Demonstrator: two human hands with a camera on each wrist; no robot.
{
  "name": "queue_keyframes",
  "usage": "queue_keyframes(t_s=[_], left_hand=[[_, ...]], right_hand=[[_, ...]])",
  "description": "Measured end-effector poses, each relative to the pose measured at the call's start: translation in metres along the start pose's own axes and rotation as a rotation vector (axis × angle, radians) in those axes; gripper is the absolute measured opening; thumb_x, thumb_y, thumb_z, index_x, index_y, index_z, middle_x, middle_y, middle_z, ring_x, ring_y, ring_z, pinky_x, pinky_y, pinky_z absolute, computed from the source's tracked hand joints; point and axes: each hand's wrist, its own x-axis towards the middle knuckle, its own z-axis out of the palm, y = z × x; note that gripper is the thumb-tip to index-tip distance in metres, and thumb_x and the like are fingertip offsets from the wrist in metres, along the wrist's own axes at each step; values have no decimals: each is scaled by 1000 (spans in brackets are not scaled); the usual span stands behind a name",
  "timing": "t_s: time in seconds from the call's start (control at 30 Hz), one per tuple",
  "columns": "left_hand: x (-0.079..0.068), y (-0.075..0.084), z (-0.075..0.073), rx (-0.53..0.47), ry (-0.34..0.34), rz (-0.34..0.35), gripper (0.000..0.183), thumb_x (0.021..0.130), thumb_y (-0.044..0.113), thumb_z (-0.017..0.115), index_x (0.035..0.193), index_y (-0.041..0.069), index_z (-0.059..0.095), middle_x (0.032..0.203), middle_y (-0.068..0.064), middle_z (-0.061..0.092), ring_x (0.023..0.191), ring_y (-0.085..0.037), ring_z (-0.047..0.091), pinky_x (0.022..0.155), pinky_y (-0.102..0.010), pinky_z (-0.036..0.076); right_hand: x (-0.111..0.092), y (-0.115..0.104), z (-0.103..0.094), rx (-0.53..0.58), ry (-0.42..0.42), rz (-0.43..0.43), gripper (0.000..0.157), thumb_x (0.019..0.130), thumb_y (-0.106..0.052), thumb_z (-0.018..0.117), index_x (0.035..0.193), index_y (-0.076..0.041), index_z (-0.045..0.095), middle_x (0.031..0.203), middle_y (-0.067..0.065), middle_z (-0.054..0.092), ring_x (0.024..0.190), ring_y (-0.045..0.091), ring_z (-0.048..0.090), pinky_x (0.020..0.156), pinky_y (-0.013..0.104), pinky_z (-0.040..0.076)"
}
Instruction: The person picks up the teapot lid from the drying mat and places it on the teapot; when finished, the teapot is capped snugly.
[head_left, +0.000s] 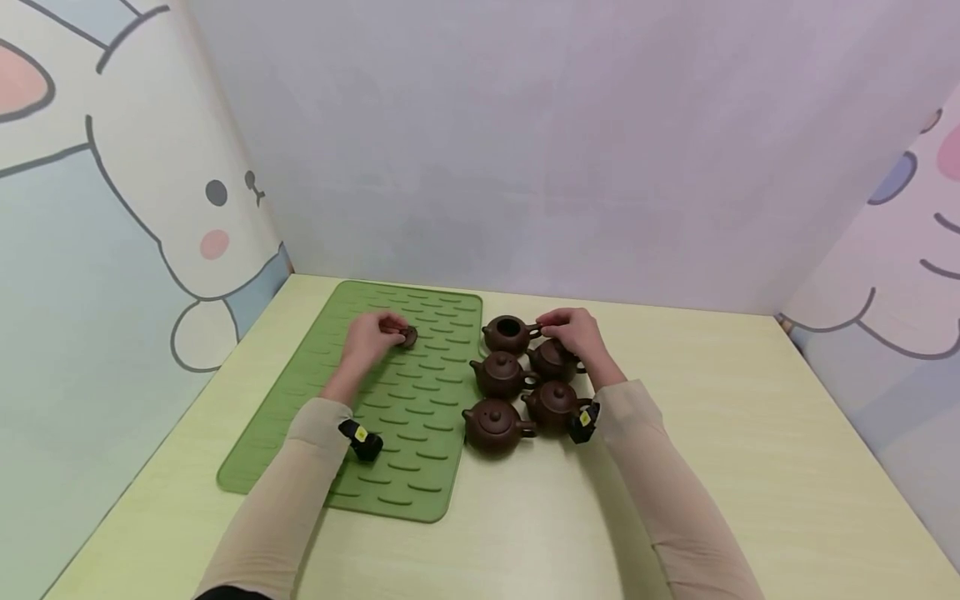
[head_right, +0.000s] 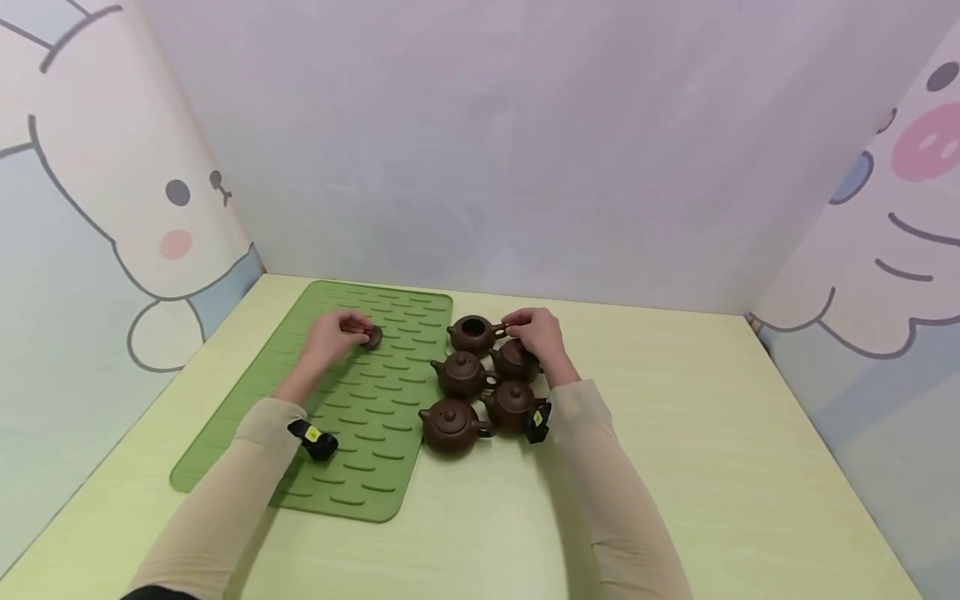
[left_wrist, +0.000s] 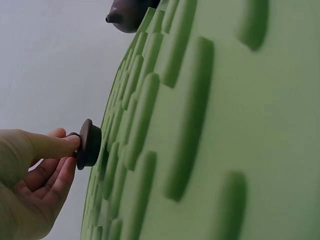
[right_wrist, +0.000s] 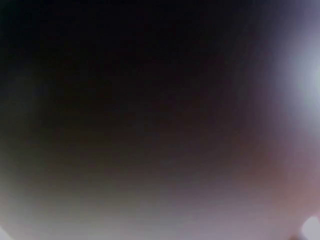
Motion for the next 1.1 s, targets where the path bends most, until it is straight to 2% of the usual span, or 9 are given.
queue_keyframes(t_s=[0.27, 0.47, 0.9, 1.1], left_hand=[[0, 23, 1, 8, -27, 61, 20, 93, 6, 68, 113, 4, 71, 113, -19, 72, 105, -33, 69, 92, -45, 56], [0, 44, 8, -19, -40, 91, 20, 93, 7, 69, 113, 5, 71, 113, -17, 72, 106, -32, 68, 92, -45, 57], [10, 84, 38, -85, -70, 149, 18, 93, 9, 69, 111, 7, 72, 112, -13, 73, 104, -28, 69, 88, -42, 58], [15, 93, 55, -105, -81, 164, 16, 92, 8, 70, 108, 8, 72, 109, -11, 74, 101, -26, 70, 87, -38, 59]], right_hand=[[1, 2, 0, 5, 12, 15, 25, 97, -11, 63, 120, -6, 73, 122, 17, 71, 114, 32, 64, 101, 45, 51], [1, 4, 1, -1, 26, 9, 25, 97, -12, 64, 118, -6, 73, 121, 16, 72, 114, 31, 64, 101, 45, 50], [0, 3, -1, 11, 30, 4, 24, 97, -12, 62, 118, -6, 74, 117, 17, 73, 111, 32, 65, 99, 45, 51], [-1, 3, 0, 17, 27, 7, 24, 97, -12, 63, 118, -7, 74, 119, 17, 72, 112, 31, 64, 99, 43, 50]])
